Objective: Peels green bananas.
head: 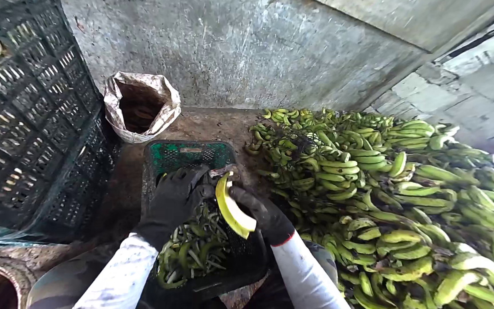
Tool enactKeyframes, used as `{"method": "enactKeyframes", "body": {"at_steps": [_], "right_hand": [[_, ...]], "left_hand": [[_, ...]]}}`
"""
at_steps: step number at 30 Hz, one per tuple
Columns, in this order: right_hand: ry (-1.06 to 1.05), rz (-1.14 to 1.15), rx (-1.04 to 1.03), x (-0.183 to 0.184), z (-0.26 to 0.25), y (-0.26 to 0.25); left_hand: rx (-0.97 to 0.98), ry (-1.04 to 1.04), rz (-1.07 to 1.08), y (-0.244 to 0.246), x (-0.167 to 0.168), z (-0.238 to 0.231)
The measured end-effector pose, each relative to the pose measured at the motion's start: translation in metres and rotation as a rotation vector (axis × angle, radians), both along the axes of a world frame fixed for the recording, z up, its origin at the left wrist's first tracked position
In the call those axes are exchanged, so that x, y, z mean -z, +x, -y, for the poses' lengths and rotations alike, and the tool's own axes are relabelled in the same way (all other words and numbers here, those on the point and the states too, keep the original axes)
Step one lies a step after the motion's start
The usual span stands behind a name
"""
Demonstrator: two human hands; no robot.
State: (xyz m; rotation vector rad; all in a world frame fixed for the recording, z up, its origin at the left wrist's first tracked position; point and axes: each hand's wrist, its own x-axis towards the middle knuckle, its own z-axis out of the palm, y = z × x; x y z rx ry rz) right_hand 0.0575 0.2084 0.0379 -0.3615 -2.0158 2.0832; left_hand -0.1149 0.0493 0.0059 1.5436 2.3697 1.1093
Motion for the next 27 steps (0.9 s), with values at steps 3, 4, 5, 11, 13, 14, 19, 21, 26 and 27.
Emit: {"method": "enactKeyframes", "body": {"at_steps": [3,4,5,11,13,14,19,21,26,27], "right_hand": [[0.050,0.100,-0.035,-0.012,0.001,0.010],[0.063,0.132,-0.048,-0.015,0.000,0.012],[0.077,0.173,-0.070,-0.018,-0.002,0.014],[0.023,0.209,0.048,-0.004,-0.010,0.012],[-0.134,0.044,0.208,0.012,-0.017,0.005],[-0.255,-0.059,0.243,0.018,-0.020,0.002],[-0.877,-0.513,0.299,0.022,-0.030,-0.021],[-0.986,-0.593,0.337,0.024,-0.031,-0.025],[-0.866,-0.520,0.147,0.028,-0.023,-0.024],[-0.781,-0.487,0.111,0.029,-0.023,-0.022]], "left_hand": [[0.176,0.043,-0.029,-0.011,0.001,-0.004],[0.217,0.041,-0.036,-0.014,0.001,-0.006],[0.244,0.024,-0.032,-0.018,0.002,-0.007],[-0.004,-0.129,-0.055,-0.024,0.004,-0.016],[-0.020,-0.089,-0.039,-0.014,0.002,-0.018],[-0.015,-0.062,-0.025,-0.006,0.001,-0.018],[-0.006,0.142,-0.109,0.036,0.009,-0.023],[-0.034,0.216,-0.176,0.044,0.011,-0.022],[0.004,0.075,-0.035,0.040,0.002,-0.018],[0.017,0.035,0.026,0.037,0.000,-0.017]]}}
